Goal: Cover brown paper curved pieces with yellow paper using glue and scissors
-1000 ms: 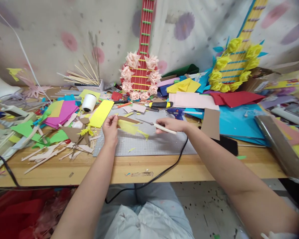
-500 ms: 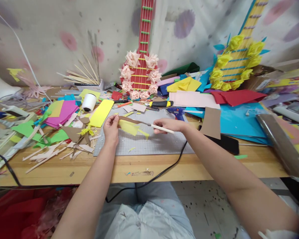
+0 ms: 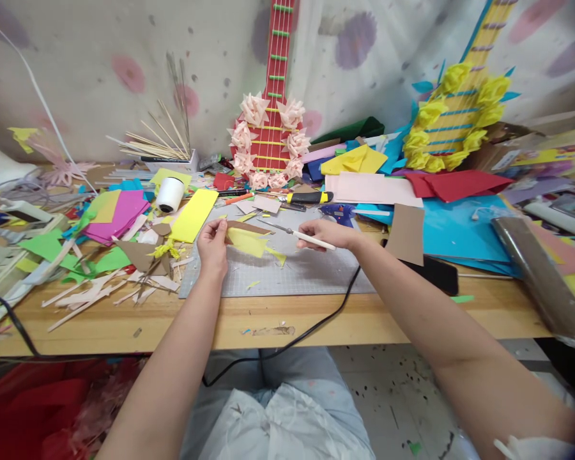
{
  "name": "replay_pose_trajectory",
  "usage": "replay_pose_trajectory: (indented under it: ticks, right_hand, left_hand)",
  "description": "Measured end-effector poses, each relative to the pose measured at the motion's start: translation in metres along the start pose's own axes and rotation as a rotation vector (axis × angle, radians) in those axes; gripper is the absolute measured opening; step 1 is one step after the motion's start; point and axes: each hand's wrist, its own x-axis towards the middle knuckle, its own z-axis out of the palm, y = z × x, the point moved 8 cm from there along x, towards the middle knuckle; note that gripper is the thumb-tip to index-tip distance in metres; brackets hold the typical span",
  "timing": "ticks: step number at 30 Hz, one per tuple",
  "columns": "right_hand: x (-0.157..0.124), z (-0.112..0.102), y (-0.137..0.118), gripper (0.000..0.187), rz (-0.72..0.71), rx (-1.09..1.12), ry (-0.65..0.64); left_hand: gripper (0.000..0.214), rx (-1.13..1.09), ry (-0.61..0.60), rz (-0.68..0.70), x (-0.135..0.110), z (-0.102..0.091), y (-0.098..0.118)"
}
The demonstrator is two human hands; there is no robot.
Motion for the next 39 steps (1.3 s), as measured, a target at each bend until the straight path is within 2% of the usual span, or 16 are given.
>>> replay_pose_trajectory:
  ticks: [5, 15, 21, 39]
  right_hand:
    - [-0.006, -0.004, 0.004, 0.038, -0.018, -0.036, -0.002]
    - [-0.011, 0.008, -0.004, 0.04, -0.071, -0.224, -0.114]
    - [-0.005, 0.016, -0.006, 0.043, -0.062, -0.226, -0.158]
    - [0.001, 0.014, -0.01, 0.044, 0.001, -0.236, -0.181]
  left_hand:
    - [0.033, -0.006, 0.008, -0.034, 0.0, 0.001, -0.002]
    - [0.033, -0.054, 0.043, -0.056, 0.001, -0.003, -0.007]
    - [0.03, 0.006, 0.029, -0.059, -0.001, 0.0, -0.007]
    - [0.021, 0.105, 0.021, 0.028, -0.003, 0.001, 0.0]
